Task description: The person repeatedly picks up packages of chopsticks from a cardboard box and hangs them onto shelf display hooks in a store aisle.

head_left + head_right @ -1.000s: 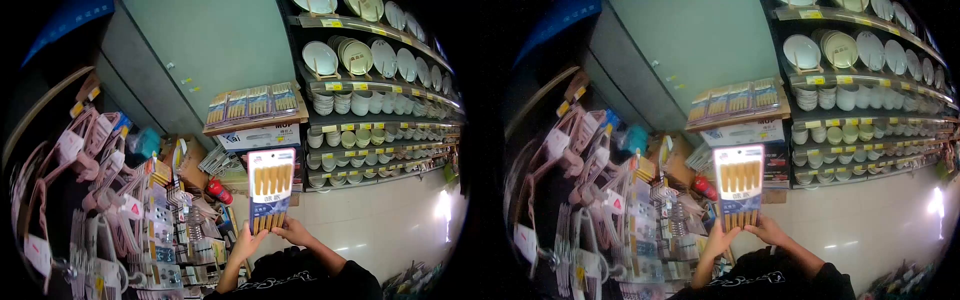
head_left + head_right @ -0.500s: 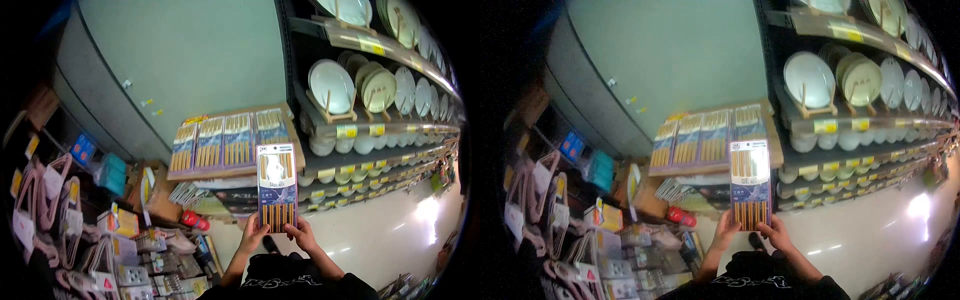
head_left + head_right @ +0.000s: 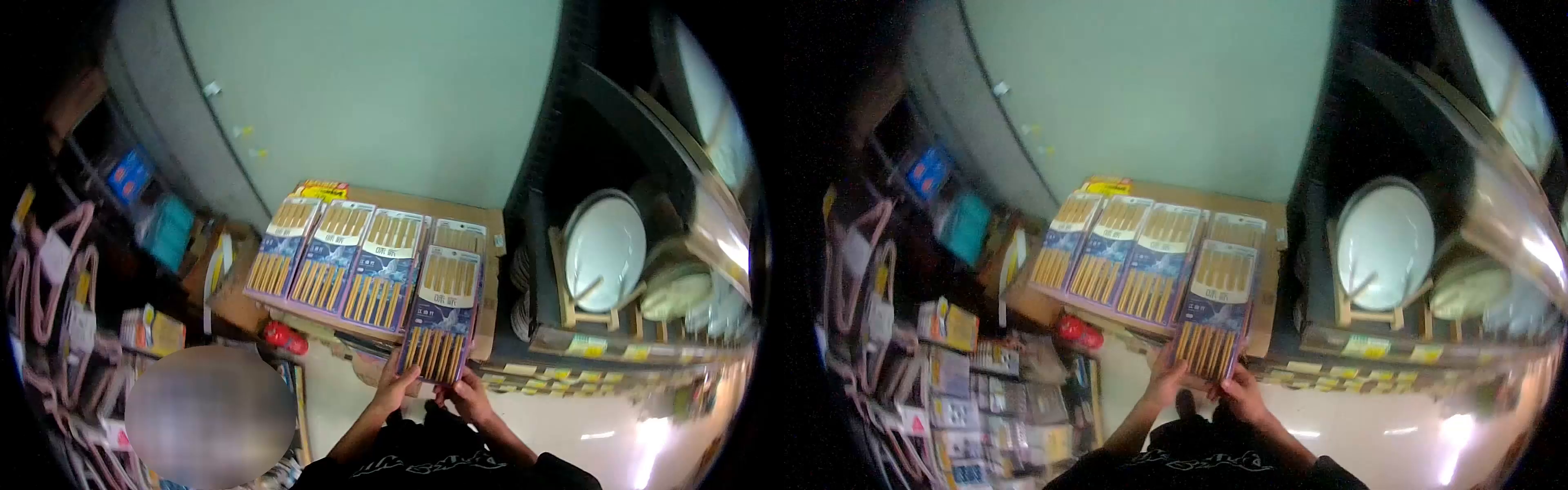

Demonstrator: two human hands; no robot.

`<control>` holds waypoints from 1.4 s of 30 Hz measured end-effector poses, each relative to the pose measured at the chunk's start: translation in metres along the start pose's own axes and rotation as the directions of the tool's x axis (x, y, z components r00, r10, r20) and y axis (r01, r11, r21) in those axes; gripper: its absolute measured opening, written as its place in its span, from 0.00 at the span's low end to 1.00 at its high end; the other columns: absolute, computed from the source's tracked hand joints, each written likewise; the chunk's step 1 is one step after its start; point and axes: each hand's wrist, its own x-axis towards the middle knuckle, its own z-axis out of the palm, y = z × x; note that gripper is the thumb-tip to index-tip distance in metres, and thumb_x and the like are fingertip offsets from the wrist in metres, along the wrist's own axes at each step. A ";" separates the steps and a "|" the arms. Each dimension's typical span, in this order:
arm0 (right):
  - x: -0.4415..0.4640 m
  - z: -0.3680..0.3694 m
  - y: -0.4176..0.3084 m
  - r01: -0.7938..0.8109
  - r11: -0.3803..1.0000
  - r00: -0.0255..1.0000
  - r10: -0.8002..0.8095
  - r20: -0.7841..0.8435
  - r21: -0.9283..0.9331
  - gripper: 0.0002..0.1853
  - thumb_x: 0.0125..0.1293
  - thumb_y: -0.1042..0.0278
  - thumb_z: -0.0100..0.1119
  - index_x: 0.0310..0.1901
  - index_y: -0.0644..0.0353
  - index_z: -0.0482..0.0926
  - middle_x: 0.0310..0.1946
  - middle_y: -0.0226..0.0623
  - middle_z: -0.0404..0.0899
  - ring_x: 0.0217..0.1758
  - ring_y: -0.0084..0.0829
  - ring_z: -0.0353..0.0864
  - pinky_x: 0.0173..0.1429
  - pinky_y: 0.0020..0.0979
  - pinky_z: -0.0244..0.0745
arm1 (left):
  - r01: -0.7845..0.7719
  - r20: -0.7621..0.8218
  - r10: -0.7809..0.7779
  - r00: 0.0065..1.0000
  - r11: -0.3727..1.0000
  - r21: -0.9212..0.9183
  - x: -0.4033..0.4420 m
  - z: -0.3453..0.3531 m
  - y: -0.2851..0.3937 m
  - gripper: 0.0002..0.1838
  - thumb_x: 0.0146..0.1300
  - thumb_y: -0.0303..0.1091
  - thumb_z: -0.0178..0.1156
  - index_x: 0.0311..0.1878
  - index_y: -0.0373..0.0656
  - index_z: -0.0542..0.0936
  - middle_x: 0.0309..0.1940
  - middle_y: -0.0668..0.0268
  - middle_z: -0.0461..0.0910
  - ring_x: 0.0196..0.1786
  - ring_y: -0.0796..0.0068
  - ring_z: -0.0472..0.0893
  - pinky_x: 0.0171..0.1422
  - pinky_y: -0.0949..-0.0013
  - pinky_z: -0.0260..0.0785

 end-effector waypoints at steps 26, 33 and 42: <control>-0.202 0.122 0.136 0.289 0.550 -0.065 0.828 0.557 -0.784 0.21 0.62 0.70 0.65 0.55 0.67 0.73 0.46 0.37 0.81 0.47 0.24 0.79 0.53 0.30 0.76 | -0.009 -0.795 0.376 0.477 0.906 0.423 -0.503 0.116 -0.174 0.21 0.62 0.37 0.66 0.55 0.38 0.77 0.46 0.63 0.82 0.46 0.75 0.80 0.56 0.68 0.72; -0.445 0.194 0.200 0.534 0.703 -0.319 0.683 0.657 -0.470 0.26 0.58 0.62 0.69 0.53 0.68 0.73 0.43 0.47 0.82 0.47 0.31 0.81 0.53 0.33 0.75 | -0.294 -0.893 0.445 -0.063 0.847 0.443 -0.695 0.180 -0.270 0.19 0.61 0.34 0.67 0.52 0.34 0.78 0.43 0.61 0.83 0.43 0.75 0.81 0.51 0.69 0.74; -0.642 0.225 0.336 0.264 0.528 -0.674 0.700 0.237 -0.807 0.14 0.65 0.71 0.62 0.49 0.64 0.71 0.36 0.35 0.79 0.32 0.22 0.79 0.34 0.26 0.77 | -0.521 -0.725 0.408 -0.555 0.508 0.685 -0.843 0.245 -0.330 0.21 0.63 0.27 0.64 0.57 0.36 0.70 0.47 0.65 0.80 0.48 0.78 0.79 0.55 0.69 0.73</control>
